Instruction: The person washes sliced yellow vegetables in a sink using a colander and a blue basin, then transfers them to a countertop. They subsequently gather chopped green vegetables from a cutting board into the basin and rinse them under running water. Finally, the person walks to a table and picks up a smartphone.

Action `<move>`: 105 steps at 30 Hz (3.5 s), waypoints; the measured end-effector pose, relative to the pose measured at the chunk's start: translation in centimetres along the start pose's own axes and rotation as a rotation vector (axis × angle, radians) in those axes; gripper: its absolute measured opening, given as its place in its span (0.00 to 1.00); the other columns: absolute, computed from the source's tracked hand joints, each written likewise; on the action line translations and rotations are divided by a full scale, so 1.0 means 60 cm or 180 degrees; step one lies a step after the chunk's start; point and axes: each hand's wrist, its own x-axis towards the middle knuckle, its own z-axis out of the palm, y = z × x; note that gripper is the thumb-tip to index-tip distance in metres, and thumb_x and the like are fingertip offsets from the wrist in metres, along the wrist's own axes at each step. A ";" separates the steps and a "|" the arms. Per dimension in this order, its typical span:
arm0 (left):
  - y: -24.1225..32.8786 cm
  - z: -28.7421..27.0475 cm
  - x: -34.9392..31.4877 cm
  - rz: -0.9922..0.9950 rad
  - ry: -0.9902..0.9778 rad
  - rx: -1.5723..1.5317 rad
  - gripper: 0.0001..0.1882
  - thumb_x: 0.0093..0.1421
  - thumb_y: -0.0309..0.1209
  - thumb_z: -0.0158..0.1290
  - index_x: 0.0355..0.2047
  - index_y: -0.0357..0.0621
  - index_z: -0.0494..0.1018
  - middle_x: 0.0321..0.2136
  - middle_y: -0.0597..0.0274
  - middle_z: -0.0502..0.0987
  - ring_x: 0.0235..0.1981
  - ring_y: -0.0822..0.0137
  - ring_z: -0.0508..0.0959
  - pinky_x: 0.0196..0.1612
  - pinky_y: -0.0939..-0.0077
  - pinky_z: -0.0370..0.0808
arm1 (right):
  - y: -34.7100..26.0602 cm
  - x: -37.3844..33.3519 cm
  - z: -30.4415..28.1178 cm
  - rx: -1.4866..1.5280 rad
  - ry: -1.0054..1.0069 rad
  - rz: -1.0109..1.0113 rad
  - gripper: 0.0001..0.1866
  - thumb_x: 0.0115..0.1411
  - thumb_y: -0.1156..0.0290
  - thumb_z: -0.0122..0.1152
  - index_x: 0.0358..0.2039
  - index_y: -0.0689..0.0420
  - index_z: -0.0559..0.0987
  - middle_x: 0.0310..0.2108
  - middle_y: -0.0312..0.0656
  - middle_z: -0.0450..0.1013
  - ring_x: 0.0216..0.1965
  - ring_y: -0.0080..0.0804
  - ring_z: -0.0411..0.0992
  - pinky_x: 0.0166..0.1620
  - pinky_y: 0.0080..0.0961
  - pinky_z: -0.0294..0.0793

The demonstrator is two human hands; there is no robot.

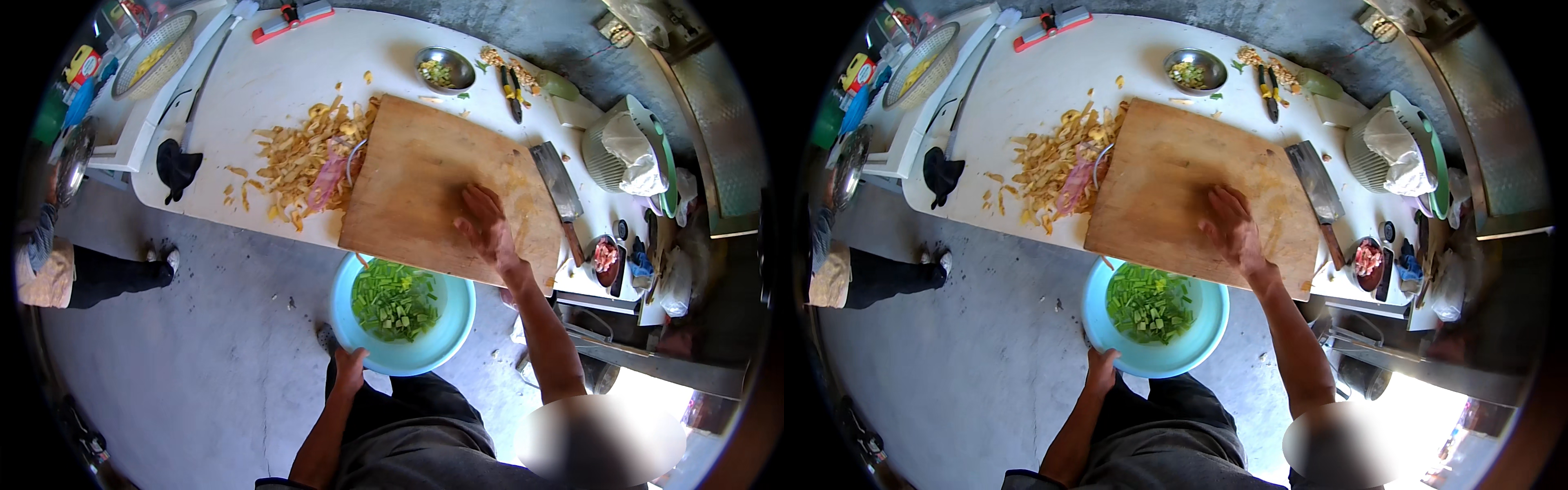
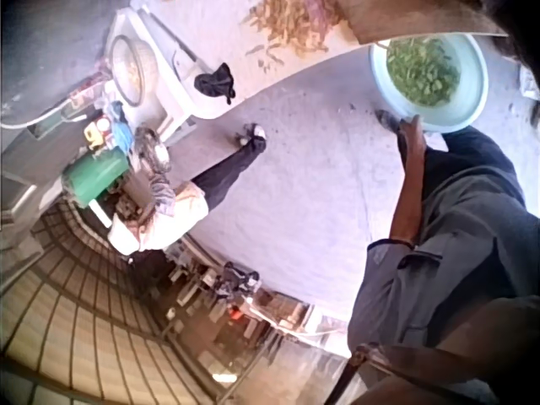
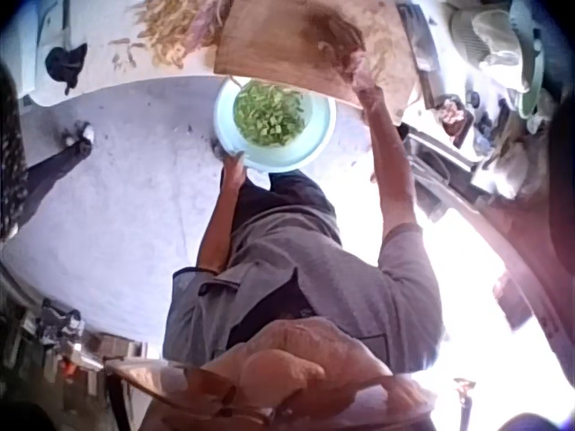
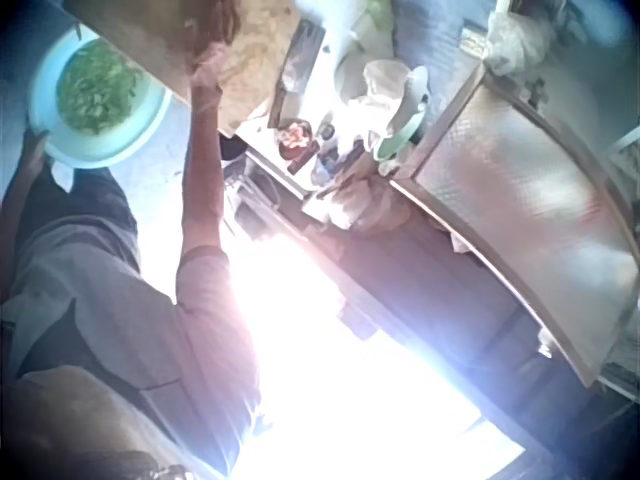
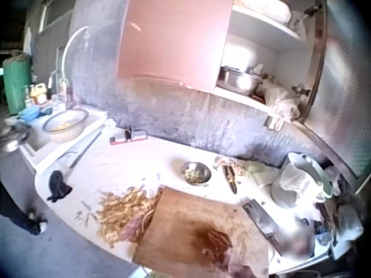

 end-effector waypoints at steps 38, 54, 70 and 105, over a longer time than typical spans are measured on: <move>0.175 -0.335 -0.236 0.0150 0.1033 -0.0026 0.28 0.51 0.19 0.52 0.55 0.26 0.67 0.46 0.49 0.75 0.42 0.57 0.77 0.42 0.65 0.77 | -0.397 -0.347 0.128 0.1498 -0.2032 0.1943 0.32 0.62 0.54 0.63 0.59 0.60 0.70 0.52 0.53 0.73 0.53 0.48 0.73 0.54 0.41 0.73; 0.326 -0.375 -0.274 0.0924 0.0878 -0.0277 0.25 0.45 0.14 0.50 0.48 0.27 0.70 0.39 0.52 0.78 0.39 0.55 0.79 0.44 0.62 0.75 | -0.533 -0.223 0.161 0.3376 -0.2557 0.2855 0.18 0.60 0.66 0.64 0.44 0.68 0.82 0.32 0.47 0.81 0.25 0.29 0.79 0.26 0.25 0.81; 0.414 -0.407 -0.285 0.1213 0.0783 -0.0137 0.15 0.55 0.29 0.58 0.40 0.29 0.77 0.29 0.55 0.79 0.25 0.67 0.76 0.26 0.71 0.71 | -0.660 -0.087 0.106 0.3396 -0.1500 0.2028 0.12 0.52 0.80 0.61 0.36 0.74 0.80 0.26 0.51 0.79 0.20 0.35 0.78 0.20 0.25 0.77; 0.950 -0.502 -0.074 0.2087 0.1449 -0.0661 0.23 0.55 0.24 0.52 0.50 0.24 0.70 0.43 0.52 0.77 0.42 0.62 0.78 0.47 0.66 0.76 | -0.850 0.602 0.333 0.3177 -0.2819 0.0832 0.16 0.63 0.68 0.58 0.38 0.74 0.79 0.25 0.49 0.80 0.20 0.30 0.80 0.21 0.23 0.79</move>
